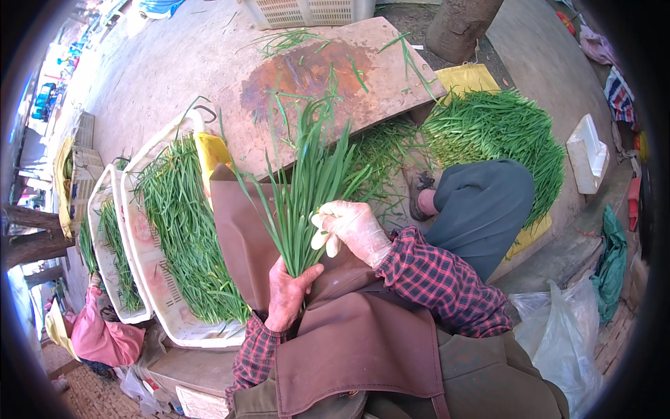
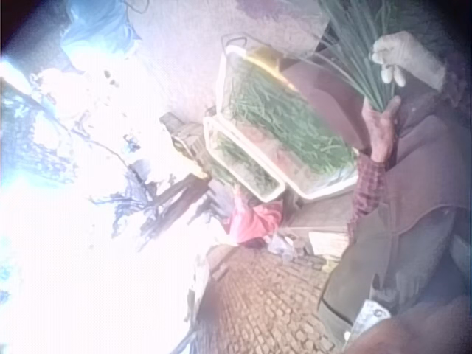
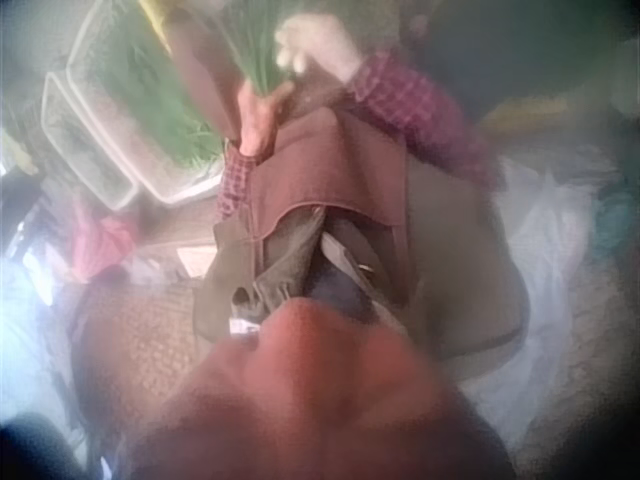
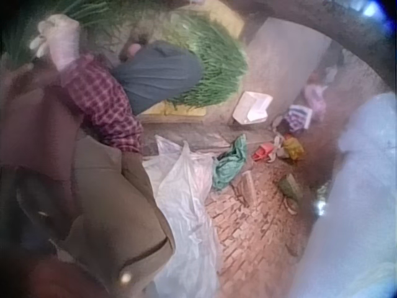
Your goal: The person processes green stalks by hand, pulling individual leaves or strands from a bundle and placing the processed greens into a pile on the ground.
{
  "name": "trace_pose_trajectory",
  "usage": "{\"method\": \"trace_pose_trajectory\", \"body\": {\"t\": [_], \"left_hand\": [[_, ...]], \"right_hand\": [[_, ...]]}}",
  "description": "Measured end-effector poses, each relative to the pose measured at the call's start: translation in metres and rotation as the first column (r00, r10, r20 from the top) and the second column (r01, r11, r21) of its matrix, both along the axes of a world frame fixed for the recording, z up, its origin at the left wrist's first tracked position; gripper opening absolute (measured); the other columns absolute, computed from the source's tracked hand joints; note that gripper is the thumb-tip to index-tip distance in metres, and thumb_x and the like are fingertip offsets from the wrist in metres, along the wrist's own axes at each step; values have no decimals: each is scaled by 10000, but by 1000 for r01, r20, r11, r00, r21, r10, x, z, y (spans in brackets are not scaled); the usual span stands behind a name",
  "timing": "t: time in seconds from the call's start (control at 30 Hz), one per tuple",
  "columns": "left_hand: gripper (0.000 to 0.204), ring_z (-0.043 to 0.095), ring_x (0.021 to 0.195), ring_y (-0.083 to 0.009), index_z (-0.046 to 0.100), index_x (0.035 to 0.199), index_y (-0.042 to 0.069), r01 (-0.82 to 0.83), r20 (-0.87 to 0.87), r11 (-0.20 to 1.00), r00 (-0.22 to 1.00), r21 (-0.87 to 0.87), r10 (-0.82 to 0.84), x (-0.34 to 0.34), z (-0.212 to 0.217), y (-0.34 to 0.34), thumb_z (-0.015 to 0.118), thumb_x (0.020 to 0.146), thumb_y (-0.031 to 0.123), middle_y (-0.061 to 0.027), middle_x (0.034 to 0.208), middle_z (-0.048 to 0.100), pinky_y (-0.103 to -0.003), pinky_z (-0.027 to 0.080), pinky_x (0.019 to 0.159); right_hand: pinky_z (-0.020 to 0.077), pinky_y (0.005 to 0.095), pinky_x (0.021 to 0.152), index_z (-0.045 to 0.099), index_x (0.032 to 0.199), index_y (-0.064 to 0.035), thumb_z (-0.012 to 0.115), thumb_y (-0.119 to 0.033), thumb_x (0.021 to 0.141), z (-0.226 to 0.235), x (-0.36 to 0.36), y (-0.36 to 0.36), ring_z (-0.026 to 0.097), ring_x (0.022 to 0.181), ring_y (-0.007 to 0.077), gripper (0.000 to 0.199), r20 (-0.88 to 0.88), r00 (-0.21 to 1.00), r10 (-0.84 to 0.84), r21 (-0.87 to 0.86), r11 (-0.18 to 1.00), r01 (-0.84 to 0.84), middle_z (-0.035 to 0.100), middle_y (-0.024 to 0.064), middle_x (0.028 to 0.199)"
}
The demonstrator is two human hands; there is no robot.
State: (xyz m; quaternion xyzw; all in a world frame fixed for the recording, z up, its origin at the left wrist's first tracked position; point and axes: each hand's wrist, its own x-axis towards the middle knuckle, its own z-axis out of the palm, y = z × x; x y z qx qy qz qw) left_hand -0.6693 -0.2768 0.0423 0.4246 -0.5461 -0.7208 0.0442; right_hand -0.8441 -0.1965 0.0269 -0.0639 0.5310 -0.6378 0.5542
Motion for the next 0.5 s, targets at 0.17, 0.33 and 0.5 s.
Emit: {"method": "trace_pose_trajectory", "body": {"t": [0.17, 0.33, 0.5], "left_hand": [[278, 466, 558, -46, 611, 1061, 38, -37, -20, 994, 999, 103, 39, -2, 3, -1, 762, 832, -6, 19, 804, 614, -212, 387, 494], [292, 467, 539, -54, 602, 1061, 39, -77, -17, 977, 996, 198, 82, -1, 3, -4, 760, 823, -26, 11, 792, 609, -220, 381, 478], [238, 465, 514, -54, 599, 1072, 31, -111, -33, 965, 992, 238, 122, -2, 6, -6, 711, 867, -16, -32, 818, 647, -220, 381, 463]], "right_hand": [[455, 222, 473, 663, 1059, 40, 633, -122, 965, 3, -2, 3, 591, 500, 108, 190, -8, 1000, 8, 4, 1000, -8, 727, 131, 771], [461, 224, 465, 662, 1052, 41, 622, -121, 969, 11, -12, 6, 586, 485, 108, 185, -52, 997, 61, 4, 998, -61, 727, 135, 757], [454, 244, 456, 677, 990, 40, 612, -121, 957, 19, -17, 9, 570, 470, 118, 176, -146, 979, 146, 40, 989, -141, 716, 125, 739]]}}
